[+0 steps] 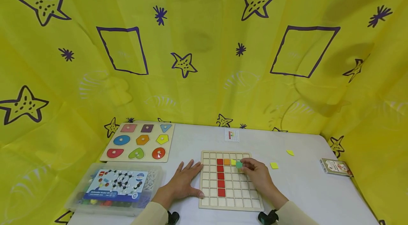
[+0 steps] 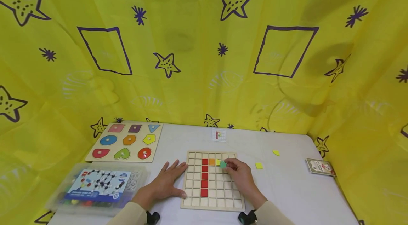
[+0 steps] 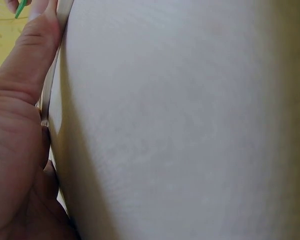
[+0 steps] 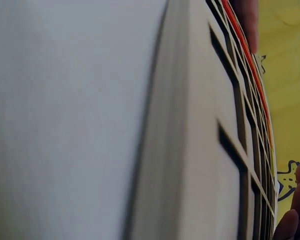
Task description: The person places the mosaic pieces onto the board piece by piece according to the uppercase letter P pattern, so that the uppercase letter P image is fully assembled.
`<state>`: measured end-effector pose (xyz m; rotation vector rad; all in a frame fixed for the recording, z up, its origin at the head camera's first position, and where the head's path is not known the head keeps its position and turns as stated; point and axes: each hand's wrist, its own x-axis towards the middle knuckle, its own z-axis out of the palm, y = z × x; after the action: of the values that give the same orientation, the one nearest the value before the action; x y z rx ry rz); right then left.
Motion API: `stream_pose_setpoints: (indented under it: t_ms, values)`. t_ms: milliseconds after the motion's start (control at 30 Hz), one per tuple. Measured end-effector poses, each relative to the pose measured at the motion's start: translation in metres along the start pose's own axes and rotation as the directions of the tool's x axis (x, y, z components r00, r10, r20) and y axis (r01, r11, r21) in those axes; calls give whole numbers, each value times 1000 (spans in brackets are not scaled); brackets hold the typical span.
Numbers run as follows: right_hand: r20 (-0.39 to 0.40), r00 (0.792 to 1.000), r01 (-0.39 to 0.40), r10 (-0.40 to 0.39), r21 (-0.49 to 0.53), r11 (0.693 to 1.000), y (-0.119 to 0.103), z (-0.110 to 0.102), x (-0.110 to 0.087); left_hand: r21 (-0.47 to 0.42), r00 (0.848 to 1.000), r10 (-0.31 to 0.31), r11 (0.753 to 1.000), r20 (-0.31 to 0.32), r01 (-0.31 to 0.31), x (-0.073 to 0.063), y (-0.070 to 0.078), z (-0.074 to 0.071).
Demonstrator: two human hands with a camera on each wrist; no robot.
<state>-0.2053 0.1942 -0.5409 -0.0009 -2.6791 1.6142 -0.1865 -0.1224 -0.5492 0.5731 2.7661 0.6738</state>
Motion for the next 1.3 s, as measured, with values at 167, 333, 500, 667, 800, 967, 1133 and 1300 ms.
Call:
stream_pose_setpoints:
  t_ms: [167, 333, 500, 667, 800, 967, 1133, 1300]
  values:
    - [53, 998, 30, -30, 14, 999, 0, 7, -4, -3, 1000, -4, 1000, 2, 4, 0, 1, 0]
    - [89, 995, 51, -51, 1, 999, -3, 14, -8, -7, 1000, -2, 1000, 2, 2, 0, 0, 1]
    - [106, 992, 77, -70, -63, 995, -2, 22, -12, -6, 1000, -3, 1000, 4, 3, 1, -1, 2]
    - [117, 988, 116, -101, -129, 985, -2, 27, -13, -9, 1000, -7, 1000, 5, 7, 1, -1, 1]
    - [127, 986, 127, -107, -163, 978, -4, 27, -14, -14, 1000, -7, 1000, 5, 7, 1, -1, 1]
    - [140, 979, 174, -148, -194, 966, -2, 28, -14, -18, 1000, -6, 1000, 5, 6, 0, -1, 0]
    - [143, 973, 212, -183, -224, 951, -2, 28, -14, -17, 1000, 0, 1000, 5, 0, 0, -1, 0]
    - [147, 970, 224, -191, -254, 941, -4, 28, -14, -13, 1000, 4, 1000, 3, -4, 0, -1, 0]
